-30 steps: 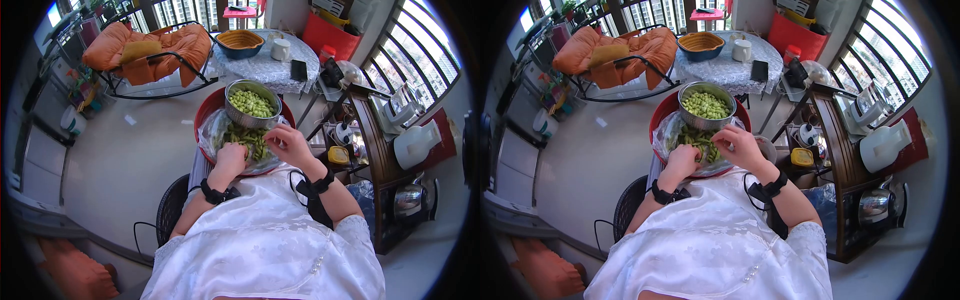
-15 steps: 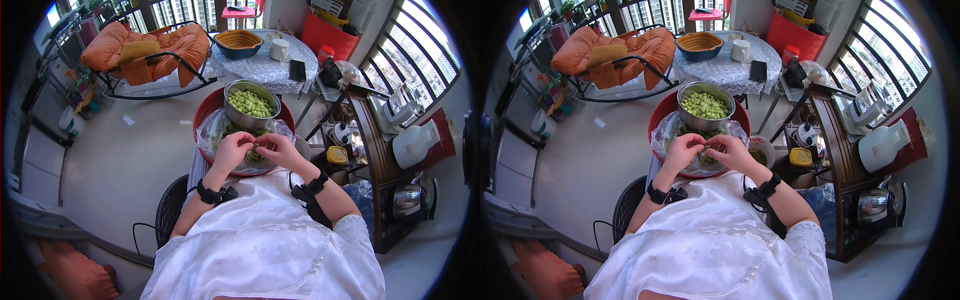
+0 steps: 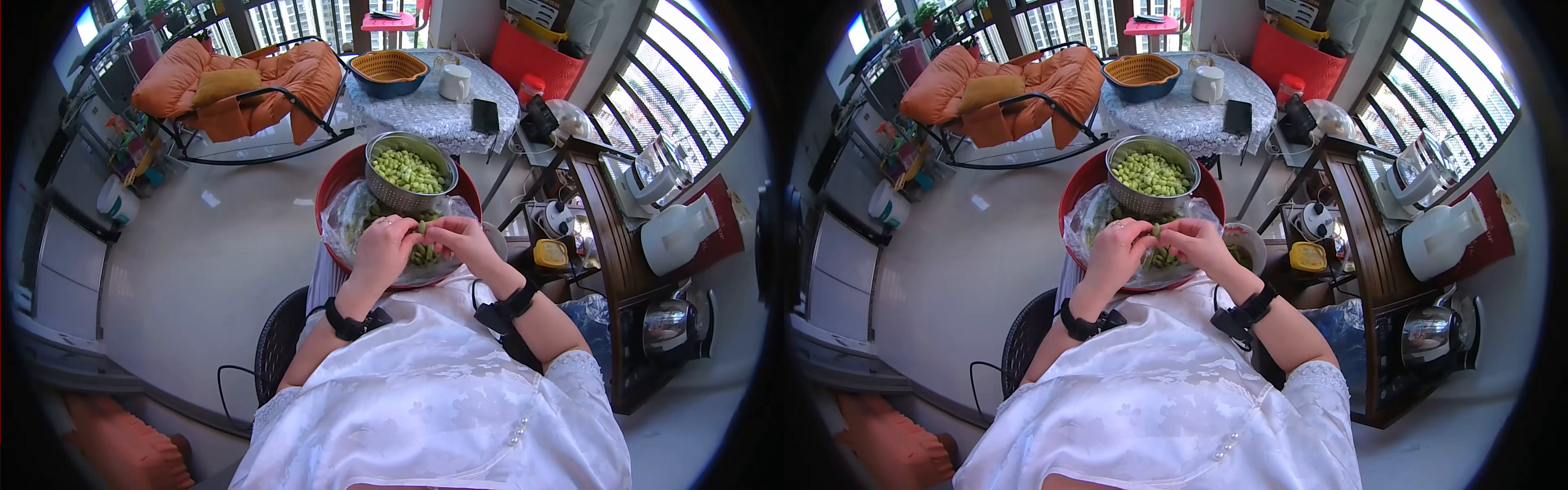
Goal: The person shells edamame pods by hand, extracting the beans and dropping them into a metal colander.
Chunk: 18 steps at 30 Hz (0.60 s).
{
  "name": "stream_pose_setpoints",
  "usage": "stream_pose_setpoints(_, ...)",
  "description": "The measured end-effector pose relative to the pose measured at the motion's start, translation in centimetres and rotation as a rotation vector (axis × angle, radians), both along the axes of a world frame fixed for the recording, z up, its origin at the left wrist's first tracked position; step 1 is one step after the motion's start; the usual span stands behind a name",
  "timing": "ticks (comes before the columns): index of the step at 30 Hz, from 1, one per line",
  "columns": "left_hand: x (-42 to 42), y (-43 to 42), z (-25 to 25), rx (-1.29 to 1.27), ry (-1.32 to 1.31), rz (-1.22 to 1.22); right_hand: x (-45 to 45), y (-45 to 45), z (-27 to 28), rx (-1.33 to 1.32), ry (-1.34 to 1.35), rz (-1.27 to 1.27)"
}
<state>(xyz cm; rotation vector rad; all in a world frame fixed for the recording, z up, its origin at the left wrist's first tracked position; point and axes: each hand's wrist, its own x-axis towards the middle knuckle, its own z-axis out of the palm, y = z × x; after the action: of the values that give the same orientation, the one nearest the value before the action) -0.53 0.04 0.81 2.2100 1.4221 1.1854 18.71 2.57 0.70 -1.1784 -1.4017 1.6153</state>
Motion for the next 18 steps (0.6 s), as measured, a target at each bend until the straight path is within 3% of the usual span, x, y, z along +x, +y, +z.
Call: stream_pose_setpoints(18, 0.3, -1.0, 0.8, 0.142, 0.298, -0.04, -0.1, 0.2, -0.9, 0.165, -0.075, 0.042)
